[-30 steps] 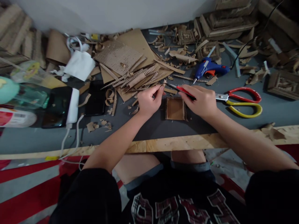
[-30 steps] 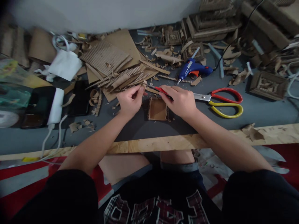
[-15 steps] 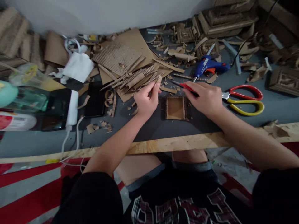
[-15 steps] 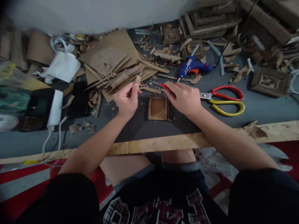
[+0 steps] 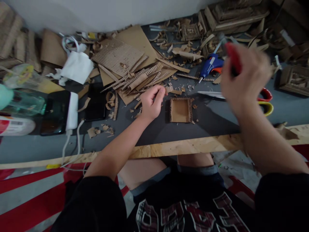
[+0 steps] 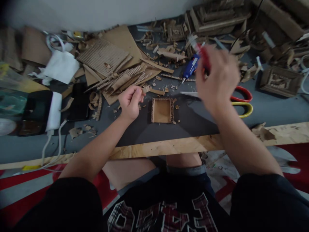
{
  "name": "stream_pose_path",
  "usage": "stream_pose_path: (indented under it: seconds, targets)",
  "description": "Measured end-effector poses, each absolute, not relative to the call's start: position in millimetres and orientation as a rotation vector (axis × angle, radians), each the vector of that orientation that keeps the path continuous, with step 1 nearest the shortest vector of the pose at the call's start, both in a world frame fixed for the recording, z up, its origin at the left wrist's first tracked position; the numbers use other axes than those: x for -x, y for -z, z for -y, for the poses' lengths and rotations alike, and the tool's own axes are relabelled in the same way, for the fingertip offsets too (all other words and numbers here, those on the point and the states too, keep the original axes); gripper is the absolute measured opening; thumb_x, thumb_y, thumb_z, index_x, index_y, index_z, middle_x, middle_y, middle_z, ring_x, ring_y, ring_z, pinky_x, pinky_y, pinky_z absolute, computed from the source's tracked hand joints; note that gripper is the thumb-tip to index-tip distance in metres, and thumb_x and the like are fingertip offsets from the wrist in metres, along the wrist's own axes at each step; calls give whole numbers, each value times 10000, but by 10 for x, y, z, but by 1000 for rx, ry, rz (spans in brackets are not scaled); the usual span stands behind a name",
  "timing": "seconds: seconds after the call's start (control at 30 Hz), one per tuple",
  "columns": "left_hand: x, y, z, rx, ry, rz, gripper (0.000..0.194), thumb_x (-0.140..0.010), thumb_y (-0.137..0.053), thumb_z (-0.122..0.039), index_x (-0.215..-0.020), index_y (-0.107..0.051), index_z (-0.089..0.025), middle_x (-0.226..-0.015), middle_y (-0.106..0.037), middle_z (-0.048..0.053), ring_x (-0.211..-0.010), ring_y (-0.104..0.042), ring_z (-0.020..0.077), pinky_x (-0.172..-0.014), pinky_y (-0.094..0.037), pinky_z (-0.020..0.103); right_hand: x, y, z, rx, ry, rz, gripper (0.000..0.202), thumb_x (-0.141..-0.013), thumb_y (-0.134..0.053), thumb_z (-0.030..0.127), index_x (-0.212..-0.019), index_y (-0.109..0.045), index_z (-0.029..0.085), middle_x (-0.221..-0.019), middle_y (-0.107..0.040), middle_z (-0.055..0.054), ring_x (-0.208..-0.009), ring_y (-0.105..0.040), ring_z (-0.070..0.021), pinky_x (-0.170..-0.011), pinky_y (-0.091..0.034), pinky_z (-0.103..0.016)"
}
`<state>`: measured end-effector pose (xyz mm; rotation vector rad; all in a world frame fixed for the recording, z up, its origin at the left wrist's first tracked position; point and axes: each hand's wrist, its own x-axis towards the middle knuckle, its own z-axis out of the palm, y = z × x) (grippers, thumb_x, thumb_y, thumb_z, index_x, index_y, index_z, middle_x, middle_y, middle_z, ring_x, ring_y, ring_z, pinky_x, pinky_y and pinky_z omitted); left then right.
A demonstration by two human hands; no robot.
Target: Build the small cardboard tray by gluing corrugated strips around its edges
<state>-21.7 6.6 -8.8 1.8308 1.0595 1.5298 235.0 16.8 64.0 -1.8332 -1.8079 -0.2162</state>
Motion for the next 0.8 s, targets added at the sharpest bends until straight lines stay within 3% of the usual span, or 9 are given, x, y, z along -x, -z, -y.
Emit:
stream_pose_path:
  seconds: [0.07,0.13,0.23,0.33,0.37,0.43,0.53,0.67,0.8]
  targets:
    - [218,91,-73,-1828,-1512,-1023,397,-1036,-496,-485,-774,-625,-216,-586,-471,-36,-537,-462,92,-557,-372,267,-2549,-674,-320,2174,278,1588,421,-966,-568,215,-1375,-650,159,-1358,-631,-236,-1283,-576,-408,-1021,-432,-609]
    - [213,77,-74,-1846,-1498,-984,390,-1040,-489,-474,-775,-609,-216,-600,-463,-35,-547,-460,93,-572,-382,264,-2697,-588,-437,2449,255,1493,355,-939,-619,175,-1221,-695,-28,-1292,-624,-353,-1284,-556,-442,-1029,-404,-630]
    - [204,27,-59,-1932,-1474,-965,387,-1051,-470,-441,-762,-581,-209,-609,-477,-31,-568,-484,97,-595,-411,254,-2680,-403,-438,1991,276,1680,381,-834,-795,256,-1167,-714,89,-1370,-586,-300,-1295,-499,-448,-1055,-345,-695]
    - [200,-22,-37,-2081,-1436,-950,365,-1061,-454,-388,-775,-581,-200,-620,-514,-28,-576,-501,92,-587,-402,241,-2375,-330,-256,1271,30,1950,241,-976,-603,292,-1142,-727,169,-1092,-721,-168,-1006,-641,-263,-907,-502,-454]
    - [199,-31,-32,-2130,-1420,-940,351,-1063,-451,-373,-793,-591,-198,-637,-537,-23,-588,-513,93,-592,-404,239,-2249,-324,-184,1108,-199,2010,255,-1007,-562,341,-1102,-738,183,-982,-742,-114,-834,-650,-196,-775,-521,-364]
    - [198,-40,-31,-2220,-1394,-908,326,-1063,-449,-348,-826,-609,-192,-681,-583,-9,-635,-548,102,-632,-432,242,-2033,-310,-66,941,-542,2019,287,-981,-618,419,-1055,-757,180,-877,-744,-58,-702,-625,-141,-609,-483,-273]
    - [191,-32,-46,-2330,-1343,-859,309,-1055,-469,-330,-837,-633,-186,-700,-615,6,-674,-568,119,-697,-467,263,-1899,-249,2,878,-784,1984,255,-940,-679,395,-987,-777,165,-787,-726,-22,-633,-586,-101,-530,-432,-221]
    - [180,-4,-80,-2416,-1269,-819,310,-1047,-501,-369,-850,-668,-198,-713,-663,10,-682,-593,128,-725,-488,282,-1970,-167,-31,857,-852,1965,213,-916,-708,359,-945,-779,161,-759,-723,-14,-605,-568,-78,-509,-415,-196]
    - [210,46,-99,-2347,-1485,-1065,365,-933,-630,-581,-1018,-667,-228,-961,-724,50,-935,-672,183,-850,-530,331,-1979,-141,-33,848,-982,1852,249,-851,-793,406,-893,-768,162,-718,-717,-9,-572,-581,-74,-488,-432,-188]
